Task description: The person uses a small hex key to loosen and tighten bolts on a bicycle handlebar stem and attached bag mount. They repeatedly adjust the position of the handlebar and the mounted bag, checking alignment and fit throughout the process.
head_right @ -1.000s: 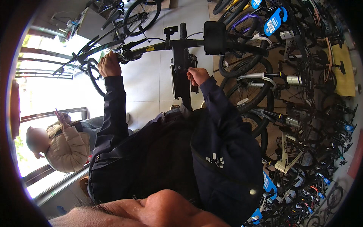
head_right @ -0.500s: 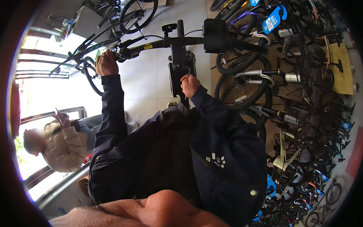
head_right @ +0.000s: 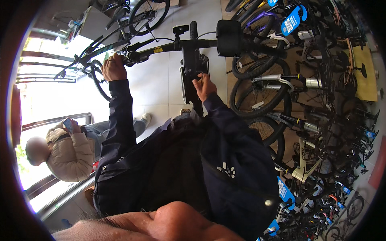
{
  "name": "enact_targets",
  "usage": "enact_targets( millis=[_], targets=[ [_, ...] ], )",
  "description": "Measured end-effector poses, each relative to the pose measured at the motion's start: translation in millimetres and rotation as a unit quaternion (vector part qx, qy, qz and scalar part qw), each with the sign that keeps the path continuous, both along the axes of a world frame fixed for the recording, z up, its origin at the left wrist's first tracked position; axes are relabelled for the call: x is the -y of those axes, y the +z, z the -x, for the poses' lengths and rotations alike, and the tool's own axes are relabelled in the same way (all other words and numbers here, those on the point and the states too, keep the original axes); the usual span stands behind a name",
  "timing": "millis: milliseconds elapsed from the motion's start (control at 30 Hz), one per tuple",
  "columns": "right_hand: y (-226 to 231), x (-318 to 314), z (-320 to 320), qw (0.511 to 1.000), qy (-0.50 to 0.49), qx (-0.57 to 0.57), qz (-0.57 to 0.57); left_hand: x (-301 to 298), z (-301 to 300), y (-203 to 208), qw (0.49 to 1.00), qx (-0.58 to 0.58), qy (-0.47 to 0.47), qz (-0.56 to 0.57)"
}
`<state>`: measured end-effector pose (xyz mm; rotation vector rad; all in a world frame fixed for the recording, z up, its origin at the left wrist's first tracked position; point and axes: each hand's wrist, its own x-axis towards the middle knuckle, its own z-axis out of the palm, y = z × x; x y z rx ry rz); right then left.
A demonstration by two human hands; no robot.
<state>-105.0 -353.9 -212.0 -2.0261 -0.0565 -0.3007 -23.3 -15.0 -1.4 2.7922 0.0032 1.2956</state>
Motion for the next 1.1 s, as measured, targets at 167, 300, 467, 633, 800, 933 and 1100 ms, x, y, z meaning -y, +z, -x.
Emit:
enact_targets(
  millis=[167,300,467,633,800,933,1100],
  targets=[
    [36.1,27.2,-10.5,0.988,0.068,-0.043,-0.129,-0.3,0.7,0.2,1.0,0.002,-0.004,-0.012],
    [53.3,36.8,-8.6,0.984,0.057,-0.098,-0.137,-0.5,3.0,0.4,1.0,0.007,-0.01,-0.011],
    [58.8,37.8,-9.1,0.935,0.091,-0.236,-0.25,-1.8,3.4,0.3,0.999,-0.004,-0.012,-0.033],
    [56.3,33.8,-16.2,0.923,0.1,-0.269,-0.256,-1.3,4.4,1.4,1.0,-0.004,-0.018,-0.016],
    [59.1,41.8,-29.7,0.891,0.138,-0.333,-0.276,1.1,5.7,3.0,1.0,-0.002,-0.018,-0.017],
    [66.1,48.4,-50.7,0.825,0.132,-0.454,-0.31,1.8,5.8,4.4,1.0,0.0,-0.021,-0.016],
    [65.2,35.4,-30.5,0.865,0.163,-0.377,-0.288,2.4,4.4,3.7,0.999,0.021,-0.028,-0.015]
  ],
)
